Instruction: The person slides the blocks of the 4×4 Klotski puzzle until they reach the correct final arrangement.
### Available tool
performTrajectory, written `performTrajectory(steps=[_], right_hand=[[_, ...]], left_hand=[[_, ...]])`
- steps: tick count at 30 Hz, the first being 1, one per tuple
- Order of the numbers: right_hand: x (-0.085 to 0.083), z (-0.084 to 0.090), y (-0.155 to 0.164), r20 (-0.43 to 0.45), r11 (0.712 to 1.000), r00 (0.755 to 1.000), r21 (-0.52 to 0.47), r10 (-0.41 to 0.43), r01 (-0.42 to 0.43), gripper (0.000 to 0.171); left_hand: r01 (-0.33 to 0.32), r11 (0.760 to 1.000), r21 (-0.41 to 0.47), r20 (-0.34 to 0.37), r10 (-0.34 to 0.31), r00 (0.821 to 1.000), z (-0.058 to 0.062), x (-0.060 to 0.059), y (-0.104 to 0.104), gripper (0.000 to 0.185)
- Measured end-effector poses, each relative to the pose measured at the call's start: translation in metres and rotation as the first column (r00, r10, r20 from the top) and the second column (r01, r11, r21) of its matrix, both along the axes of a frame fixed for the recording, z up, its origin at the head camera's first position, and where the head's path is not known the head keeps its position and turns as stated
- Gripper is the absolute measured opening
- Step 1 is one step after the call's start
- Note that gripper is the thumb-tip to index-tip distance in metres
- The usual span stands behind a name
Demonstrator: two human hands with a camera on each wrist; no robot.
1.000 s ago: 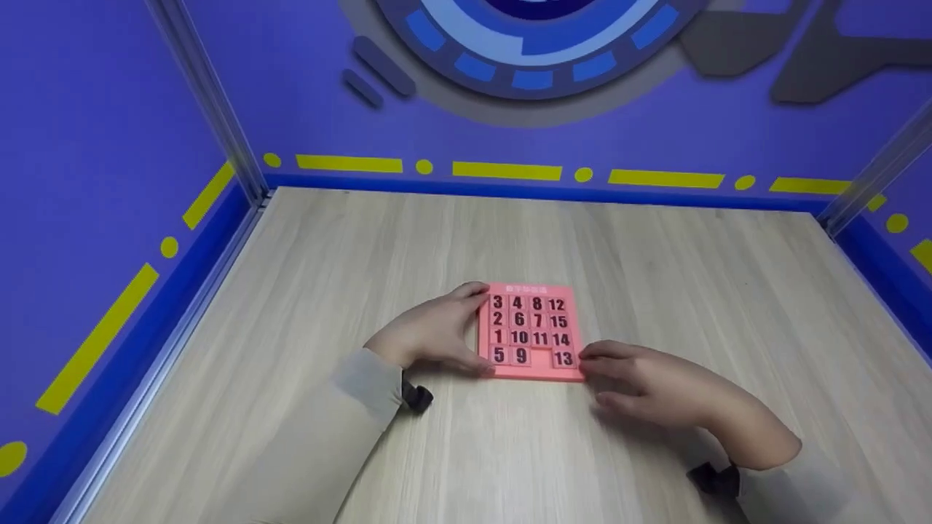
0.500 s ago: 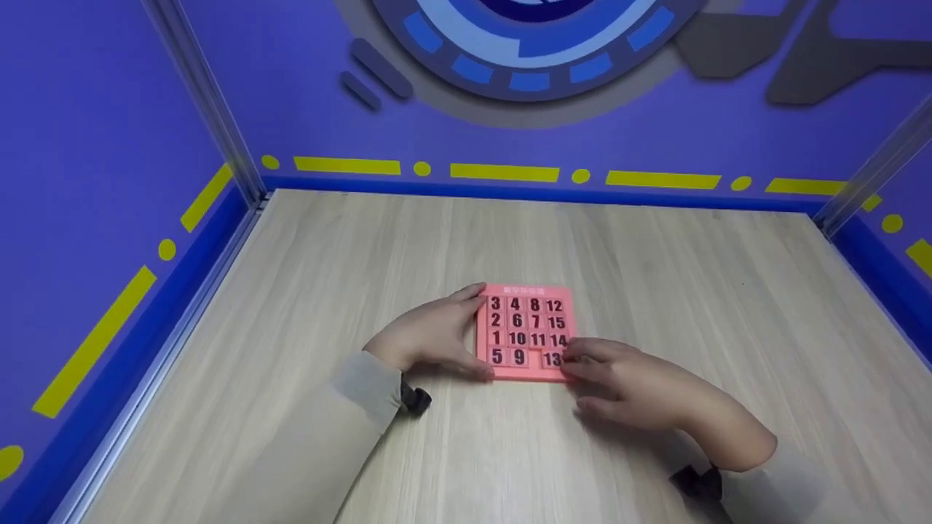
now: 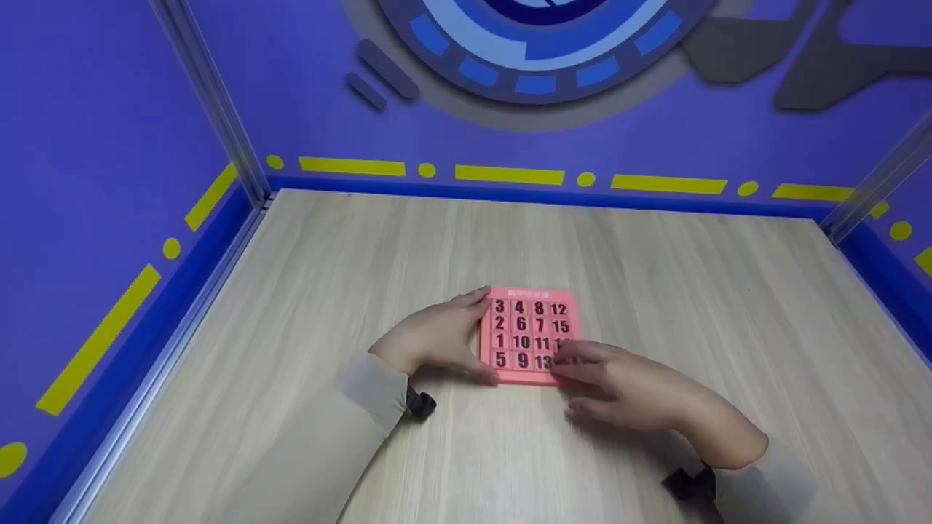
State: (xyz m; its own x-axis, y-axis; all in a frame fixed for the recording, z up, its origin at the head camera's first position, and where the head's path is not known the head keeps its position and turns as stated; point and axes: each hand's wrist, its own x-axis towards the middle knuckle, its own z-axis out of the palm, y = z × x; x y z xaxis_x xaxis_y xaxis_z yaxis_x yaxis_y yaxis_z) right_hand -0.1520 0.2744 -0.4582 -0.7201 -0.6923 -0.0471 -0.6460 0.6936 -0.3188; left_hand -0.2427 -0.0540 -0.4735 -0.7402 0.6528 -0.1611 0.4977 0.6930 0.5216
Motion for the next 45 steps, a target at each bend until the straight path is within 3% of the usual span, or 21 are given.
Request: performTrajectory(steps=[6,10,30,45], right_hand=[[-0.007,-0.003,0.014,-0.010,0.984,0.985,-0.050,-0.174,0.174,0.052],[-0.008,-0.005,0.020,-0.010,0.974,0.975,-0.034,-0.224,0.223,0.060],[-0.008,-0.005,0.012,-0.088,0.985,0.983,0.059,-0.159,0.164,0.055],[-0.005,-0.005,0.010,-0.071,0.991,0.990,0.053,-0.118,0.122,0.053]], left_hand=[[-0.001,1.000,0.022,0.020,0.001,1.000,0.002,-0.001,0.003,0.128],[0.000,1.000,0.022,0.028,0.000,1.000,0.003,0.000,0.003,0.129],[-0.028,1.000,0.014,0.039,0.028,0.999,0.000,0.000,-0.001,0.136],[-0.020,1.000,0.013,0.037,0.019,0.999,-0.002,0.000,-0.002,0.136]])
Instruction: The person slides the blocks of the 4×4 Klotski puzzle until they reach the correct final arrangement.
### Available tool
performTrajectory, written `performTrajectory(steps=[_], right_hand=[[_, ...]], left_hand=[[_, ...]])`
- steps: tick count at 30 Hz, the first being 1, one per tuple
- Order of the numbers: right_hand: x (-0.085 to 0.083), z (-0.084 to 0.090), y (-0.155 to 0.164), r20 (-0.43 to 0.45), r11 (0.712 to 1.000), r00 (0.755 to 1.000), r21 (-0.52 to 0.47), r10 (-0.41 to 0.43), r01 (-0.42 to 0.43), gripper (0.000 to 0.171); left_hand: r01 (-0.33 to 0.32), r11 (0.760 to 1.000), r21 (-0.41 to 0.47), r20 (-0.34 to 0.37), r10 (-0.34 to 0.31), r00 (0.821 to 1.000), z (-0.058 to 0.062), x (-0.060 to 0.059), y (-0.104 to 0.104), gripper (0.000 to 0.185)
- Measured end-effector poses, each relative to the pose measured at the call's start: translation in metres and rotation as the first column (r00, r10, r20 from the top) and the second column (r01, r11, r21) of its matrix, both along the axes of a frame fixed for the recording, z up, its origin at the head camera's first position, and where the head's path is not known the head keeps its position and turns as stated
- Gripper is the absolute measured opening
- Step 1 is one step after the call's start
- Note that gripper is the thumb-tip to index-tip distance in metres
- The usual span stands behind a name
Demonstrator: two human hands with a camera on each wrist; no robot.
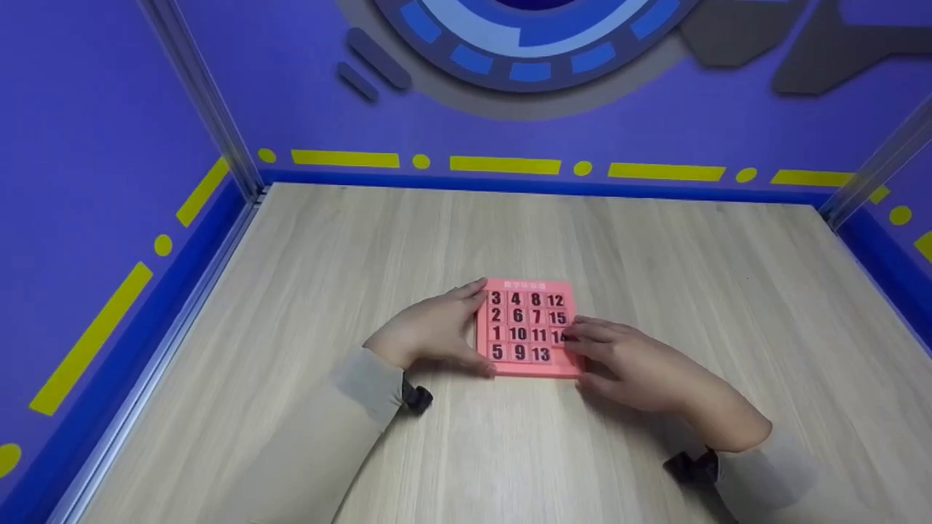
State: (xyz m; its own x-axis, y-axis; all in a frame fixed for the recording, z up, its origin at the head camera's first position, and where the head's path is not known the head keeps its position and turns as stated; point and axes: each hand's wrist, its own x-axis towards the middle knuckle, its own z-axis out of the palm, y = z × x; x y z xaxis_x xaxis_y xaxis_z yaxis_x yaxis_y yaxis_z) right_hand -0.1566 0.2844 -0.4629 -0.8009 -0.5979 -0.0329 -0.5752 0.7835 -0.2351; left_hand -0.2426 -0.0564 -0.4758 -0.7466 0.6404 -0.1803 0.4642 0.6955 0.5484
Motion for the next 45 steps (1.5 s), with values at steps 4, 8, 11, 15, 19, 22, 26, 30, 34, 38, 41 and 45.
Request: performTrajectory(steps=[4,8,11,15,19,22,26,30,34,38,41,45], right_hand=[[0.0001,0.0006,0.0002,-0.001,1.000,1.000,-0.016,0.017,-0.017,0.053],[0.0004,0.0008,0.0007,-0.001,0.999,1.000,-0.028,0.031,-0.031,0.053],[0.0009,0.0015,0.0010,0.004,0.999,0.999,-0.034,0.035,-0.035,0.052],[0.0006,0.0020,0.0008,0.009,0.999,0.999,-0.039,0.037,-0.036,0.051],[-0.0009,0.0010,-0.0008,0.024,0.999,1.000,-0.032,0.019,-0.018,0.053],[-0.0014,-0.0006,-0.0012,0.041,1.000,0.999,-0.026,0.009,-0.008,0.062],[-0.0007,-0.0021,0.0005,0.075,0.999,0.997,-0.029,0.018,-0.016,0.070],[-0.0003,-0.0015,0.0007,0.107,0.999,0.994,-0.035,0.017,-0.013,0.069],[0.0002,-0.0003,-0.0006,0.104,0.999,0.994,-0.032,0.022,-0.018,0.066],[0.0011,0.0009,-0.0016,0.058,0.997,0.997,-0.050,0.059,-0.056,0.057],[0.0011,0.0016,-0.0024,0.035,0.994,0.996,-0.066,0.085,-0.083,0.049],[0.0001,0.0023,-0.0020,0.044,0.992,0.994,-0.081,0.096,-0.092,0.043]], left_hand=[[0.002,1.000,-0.003,-0.005,-0.002,1.000,-0.0003,0.0004,-0.0005,0.136],[-0.003,1.000,-0.004,-0.002,0.003,1.000,-0.0008,0.0004,-0.0009,0.136],[-0.006,1.000,-0.004,0.002,0.006,1.000,-0.0011,0.0003,-0.0011,0.137],[-0.007,1.000,-0.007,0.002,0.007,1.000,-0.0014,0.0002,-0.0013,0.138],[-0.003,1.000,-0.006,-0.002,0.003,1.000,-0.0020,-0.0005,-0.0015,0.137],[0.000,1.000,-0.006,-0.003,0.000,1.000,-0.0018,-0.0011,-0.0015,0.136],[0.001,1.000,-0.006,0.001,-0.001,1.000,-0.0003,-0.0008,-0.0011,0.136],[-0.001,1.000,-0.008,0.005,0.002,1.000,0.0006,-0.0006,-0.0004,0.136],[0.000,1.000,-0.006,0.004,0.000,1.000,0.0008,-0.0006,-0.0003,0.136],[0.005,1.000,0.001,0.002,-0.005,1.000,0.0009,-0.0007,-0.0003,0.135],[0.005,1.000,0.000,0.004,-0.005,1.000,0.0015,-0.0003,-0.0002,0.135],[0.001,1.000,-0.008,0.002,-0.001,1.000,0.0014,0.0002,-0.0004,0.136]])
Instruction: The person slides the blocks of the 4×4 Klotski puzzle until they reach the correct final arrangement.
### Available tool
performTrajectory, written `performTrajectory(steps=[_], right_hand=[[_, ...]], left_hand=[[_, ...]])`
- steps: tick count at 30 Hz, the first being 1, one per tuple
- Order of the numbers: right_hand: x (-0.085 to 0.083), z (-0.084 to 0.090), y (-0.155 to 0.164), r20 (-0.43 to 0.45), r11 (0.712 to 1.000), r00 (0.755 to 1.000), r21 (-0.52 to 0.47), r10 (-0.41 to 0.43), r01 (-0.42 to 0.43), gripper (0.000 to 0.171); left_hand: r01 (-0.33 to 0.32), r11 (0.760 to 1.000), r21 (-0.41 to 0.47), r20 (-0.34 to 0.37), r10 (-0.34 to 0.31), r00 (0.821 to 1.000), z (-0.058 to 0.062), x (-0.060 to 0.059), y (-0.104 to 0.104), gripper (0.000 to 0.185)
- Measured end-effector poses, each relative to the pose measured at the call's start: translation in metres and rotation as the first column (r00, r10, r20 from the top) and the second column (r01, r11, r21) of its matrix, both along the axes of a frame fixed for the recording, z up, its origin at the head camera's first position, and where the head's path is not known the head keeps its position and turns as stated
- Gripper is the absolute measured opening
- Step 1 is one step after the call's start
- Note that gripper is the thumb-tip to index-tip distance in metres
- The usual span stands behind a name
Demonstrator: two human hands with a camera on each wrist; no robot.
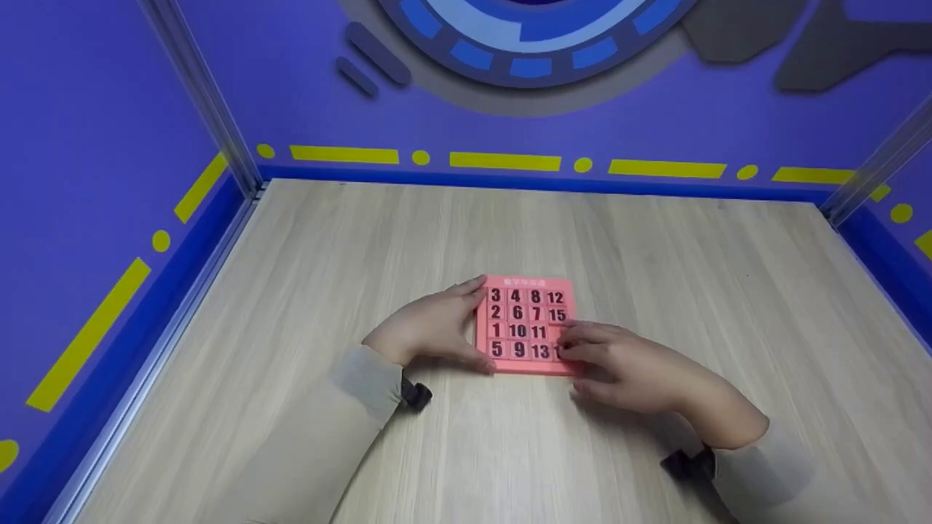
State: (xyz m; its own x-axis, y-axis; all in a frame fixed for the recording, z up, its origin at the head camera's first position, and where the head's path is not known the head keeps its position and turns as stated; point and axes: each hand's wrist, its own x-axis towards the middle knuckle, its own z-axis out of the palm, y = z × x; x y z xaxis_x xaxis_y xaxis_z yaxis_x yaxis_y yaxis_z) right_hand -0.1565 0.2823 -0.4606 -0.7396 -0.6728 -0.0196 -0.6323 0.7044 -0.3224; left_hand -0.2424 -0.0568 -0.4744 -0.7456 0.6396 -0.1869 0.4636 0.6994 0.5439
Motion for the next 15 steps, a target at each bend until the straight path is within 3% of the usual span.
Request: performTrajectory(steps=[6,15], right_hand=[[-0.005,0.003,-0.001,0.015,1.000,1.000,-0.018,0.006,-0.005,0.041],[-0.024,0.010,-0.001,0.033,0.990,0.989,-0.016,-0.142,0.142,0.051]], left_hand=[[-0.008,1.000,0.003,-0.005,0.008,1.000,0.000,0.000,-0.001,0.137],[-0.011,1.000,0.008,0.009,0.011,1.000,0.001,0.002,0.002,0.134]])
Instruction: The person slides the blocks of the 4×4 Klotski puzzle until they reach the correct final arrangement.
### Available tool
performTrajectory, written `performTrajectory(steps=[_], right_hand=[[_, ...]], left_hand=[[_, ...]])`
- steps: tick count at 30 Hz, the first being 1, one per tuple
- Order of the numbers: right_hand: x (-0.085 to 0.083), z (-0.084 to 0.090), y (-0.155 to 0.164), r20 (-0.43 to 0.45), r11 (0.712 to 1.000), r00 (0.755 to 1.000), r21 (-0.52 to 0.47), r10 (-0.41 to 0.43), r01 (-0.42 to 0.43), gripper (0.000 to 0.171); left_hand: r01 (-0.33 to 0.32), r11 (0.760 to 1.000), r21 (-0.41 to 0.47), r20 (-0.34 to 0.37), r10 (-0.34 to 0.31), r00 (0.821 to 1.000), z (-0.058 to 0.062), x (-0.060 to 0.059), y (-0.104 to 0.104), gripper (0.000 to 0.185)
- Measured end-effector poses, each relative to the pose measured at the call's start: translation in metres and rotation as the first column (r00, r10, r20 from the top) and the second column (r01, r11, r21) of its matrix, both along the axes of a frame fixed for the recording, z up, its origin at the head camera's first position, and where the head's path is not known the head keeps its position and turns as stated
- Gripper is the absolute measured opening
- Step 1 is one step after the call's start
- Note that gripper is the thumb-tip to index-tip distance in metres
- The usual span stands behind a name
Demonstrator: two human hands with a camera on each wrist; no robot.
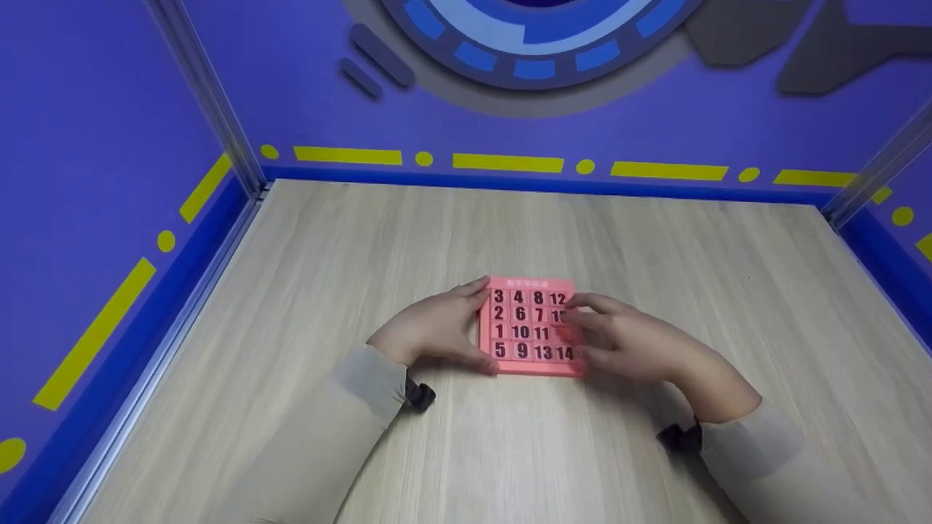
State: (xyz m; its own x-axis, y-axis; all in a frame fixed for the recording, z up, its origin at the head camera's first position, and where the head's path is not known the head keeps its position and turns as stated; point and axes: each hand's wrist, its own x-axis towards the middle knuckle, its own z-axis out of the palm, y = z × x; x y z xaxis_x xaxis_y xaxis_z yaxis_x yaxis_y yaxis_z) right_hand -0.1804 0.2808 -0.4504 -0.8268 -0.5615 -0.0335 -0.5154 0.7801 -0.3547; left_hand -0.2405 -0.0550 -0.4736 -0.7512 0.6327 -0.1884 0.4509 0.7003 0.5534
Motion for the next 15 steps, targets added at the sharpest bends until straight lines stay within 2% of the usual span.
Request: performTrajectory(steps=[4,15], right_hand=[[-0.0094,-0.0030,-0.0009,0.000,0.999,1.000,0.026,-0.024,0.024,0.053],[-0.0094,-0.0096,-0.0036,-0.005,0.998,1.000,0.059,-0.016,0.016,0.052]], left_hand=[[0.012,1.000,-0.007,0.003,-0.012,1.000,0.0007,-0.0021,0.0004,0.135],[0.010,1.000,-0.006,-0.008,-0.010,1.000,-0.0013,-0.0036,-0.0023,0.134]])
